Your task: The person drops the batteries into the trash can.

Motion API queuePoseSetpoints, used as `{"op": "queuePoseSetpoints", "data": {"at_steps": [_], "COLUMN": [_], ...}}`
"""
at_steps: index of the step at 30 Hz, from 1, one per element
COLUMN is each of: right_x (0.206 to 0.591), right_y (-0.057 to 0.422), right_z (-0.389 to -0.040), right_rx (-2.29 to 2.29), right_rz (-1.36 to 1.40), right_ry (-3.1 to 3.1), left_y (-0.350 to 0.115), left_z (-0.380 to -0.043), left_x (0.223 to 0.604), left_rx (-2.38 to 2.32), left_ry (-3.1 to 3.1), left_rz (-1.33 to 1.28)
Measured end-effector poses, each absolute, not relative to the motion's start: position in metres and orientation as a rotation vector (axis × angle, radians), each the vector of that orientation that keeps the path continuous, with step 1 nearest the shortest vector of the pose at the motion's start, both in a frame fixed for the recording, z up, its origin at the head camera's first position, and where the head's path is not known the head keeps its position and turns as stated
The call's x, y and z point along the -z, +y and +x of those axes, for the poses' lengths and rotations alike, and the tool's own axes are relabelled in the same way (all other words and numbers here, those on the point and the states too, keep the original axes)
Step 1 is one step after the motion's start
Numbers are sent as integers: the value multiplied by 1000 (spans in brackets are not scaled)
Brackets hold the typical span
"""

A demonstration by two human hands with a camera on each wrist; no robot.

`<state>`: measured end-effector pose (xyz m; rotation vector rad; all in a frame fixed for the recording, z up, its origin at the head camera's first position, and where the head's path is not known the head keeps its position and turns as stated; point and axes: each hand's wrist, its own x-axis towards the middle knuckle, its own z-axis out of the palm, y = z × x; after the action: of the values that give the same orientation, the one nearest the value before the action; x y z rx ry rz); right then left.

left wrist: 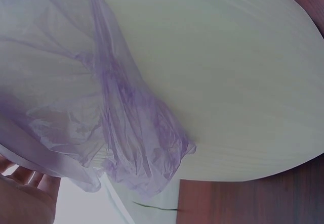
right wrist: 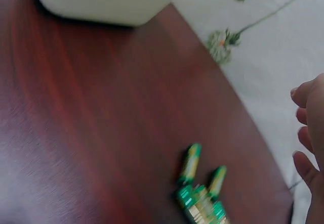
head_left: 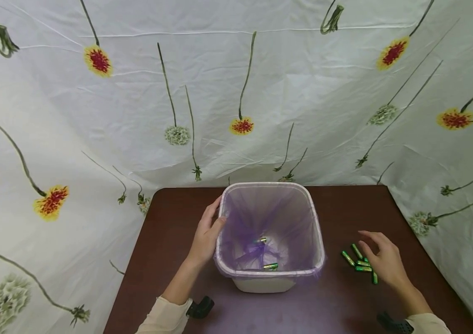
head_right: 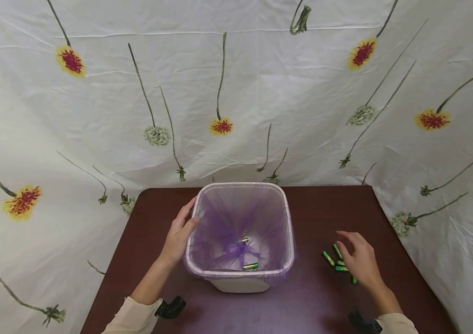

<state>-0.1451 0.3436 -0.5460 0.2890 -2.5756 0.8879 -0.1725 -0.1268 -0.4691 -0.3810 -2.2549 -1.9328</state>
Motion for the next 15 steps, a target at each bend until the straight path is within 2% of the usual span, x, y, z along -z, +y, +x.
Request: {"op": "queuePoseSetpoints", "data": {"at_steps": [15], "right_x": [616], "right_y": [358], "right_z": [-106], "right_rx": [-863], "right_rz": [-247], "right_ry": [-2646], "left_y": [-127], "left_z": [-174], "left_x": [469], "left_rx": [1932], "left_ry": [-2260], "left_rz": [-378]}}
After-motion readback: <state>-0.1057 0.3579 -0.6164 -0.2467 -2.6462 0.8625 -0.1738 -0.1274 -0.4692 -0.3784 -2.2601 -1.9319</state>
